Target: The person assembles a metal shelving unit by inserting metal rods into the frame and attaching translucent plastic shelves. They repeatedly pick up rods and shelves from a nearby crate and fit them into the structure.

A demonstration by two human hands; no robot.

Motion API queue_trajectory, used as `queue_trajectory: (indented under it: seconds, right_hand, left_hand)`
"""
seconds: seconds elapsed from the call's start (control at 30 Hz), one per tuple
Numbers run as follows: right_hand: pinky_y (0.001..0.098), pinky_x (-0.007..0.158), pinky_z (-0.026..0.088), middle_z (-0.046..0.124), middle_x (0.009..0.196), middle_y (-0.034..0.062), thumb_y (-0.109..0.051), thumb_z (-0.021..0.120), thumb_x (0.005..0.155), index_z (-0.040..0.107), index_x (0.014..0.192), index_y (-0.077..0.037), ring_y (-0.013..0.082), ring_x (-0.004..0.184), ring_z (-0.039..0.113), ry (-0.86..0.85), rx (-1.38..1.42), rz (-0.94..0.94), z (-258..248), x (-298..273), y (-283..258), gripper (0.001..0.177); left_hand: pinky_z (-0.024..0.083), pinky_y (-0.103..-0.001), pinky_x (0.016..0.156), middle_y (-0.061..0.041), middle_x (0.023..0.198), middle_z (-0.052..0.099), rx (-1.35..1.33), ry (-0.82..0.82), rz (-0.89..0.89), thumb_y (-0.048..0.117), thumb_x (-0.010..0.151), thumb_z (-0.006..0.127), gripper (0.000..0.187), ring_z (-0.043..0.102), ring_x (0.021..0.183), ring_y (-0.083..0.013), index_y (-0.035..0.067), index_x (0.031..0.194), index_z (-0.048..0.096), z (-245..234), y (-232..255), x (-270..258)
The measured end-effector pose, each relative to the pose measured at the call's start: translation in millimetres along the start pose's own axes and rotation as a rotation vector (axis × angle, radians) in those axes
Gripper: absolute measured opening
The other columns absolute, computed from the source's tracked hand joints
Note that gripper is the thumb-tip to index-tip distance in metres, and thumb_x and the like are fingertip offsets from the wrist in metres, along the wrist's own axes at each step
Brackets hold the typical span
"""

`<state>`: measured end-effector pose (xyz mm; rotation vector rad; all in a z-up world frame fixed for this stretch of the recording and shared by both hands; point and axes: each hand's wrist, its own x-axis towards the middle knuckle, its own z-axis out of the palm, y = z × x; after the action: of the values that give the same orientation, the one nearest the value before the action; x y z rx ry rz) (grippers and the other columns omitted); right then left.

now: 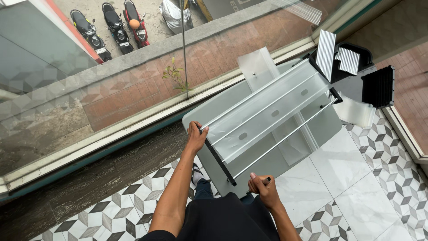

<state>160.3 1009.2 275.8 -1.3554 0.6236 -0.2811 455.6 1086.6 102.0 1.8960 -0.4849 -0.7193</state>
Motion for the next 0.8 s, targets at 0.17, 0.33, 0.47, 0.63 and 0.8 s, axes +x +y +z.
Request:
queue_trajectory:
  seconds: [0.17,0.33,0.47,0.63,0.8]
  right_hand:
    - [0.031,0.044,0.027,0.03,0.043,0.0002,-0.026,0.054,0.104,0.031,0.047,-0.01,0.0116,0.042,0.028,0.213,0.002,0.047,-9.6,-51.8,26.3,0.063]
    - [0.0294,0.047,0.032,0.033,0.05,0.0001,-0.023,0.056,0.105,0.039,0.062,-0.011,0.0118,0.045,0.032,0.266,0.068,-0.007,-18.4,-63.2,23.2,0.048]
    - [0.0337,0.065,0.051,0.044,0.071,0.0015,-0.007,0.05,0.093,0.049,0.106,-0.009,0.0143,0.063,0.047,0.206,0.521,-0.011,-34.9,-60.3,1.5,0.013]
    - [0.0476,0.08,0.061,0.055,0.086,0.0101,-0.004,0.048,0.091,0.037,0.133,-0.007,0.0237,0.082,0.065,0.185,0.832,0.013,-76.3,-71.9,-35.2,0.043]
    - [0.0501,0.07,0.066,0.06,0.088,0.0099,-0.019,0.057,0.1,0.027,0.148,-0.018,0.0251,0.079,0.072,0.168,0.742,-0.088,-124.2,-103.2,-54.4,0.056]
  left_hand:
    - [0.032,-0.051,0.111,-0.019,0.133,0.038,0.041,0.104,0.018,0.029,0.092,0.071,0.058,0.036,0.132,-0.0385,0.006,0.133,0.038,-6.0,27.0,-15.3]
    - [0.028,-0.054,0.113,-0.022,0.138,0.034,0.069,0.253,0.016,0.014,0.085,0.071,0.068,0.031,0.136,-0.0409,0.007,0.141,0.034,-5.5,57.0,-95.8]
    - [0.038,-0.048,0.105,-0.018,0.129,0.04,0.08,0.254,0.008,0.008,0.084,0.065,0.055,0.039,0.129,-0.032,0.005,0.133,0.041,6.4,76.7,-178.0]
    - [0.049,-0.037,0.083,-0.013,0.115,0.053,0.001,0.122,0.038,0.005,0.085,0.06,0.041,0.053,0.107,-0.0246,0.003,0.125,0.05,42.2,99.5,-247.7]
    - [0.052,-0.031,0.07,-0.008,0.083,0.064,-0.328,-0.418,-0.064,0.012,0.098,0.058,0.019,0.062,0.076,-0.0153,0.002,0.112,0.065,111.5,134.4,-290.1]
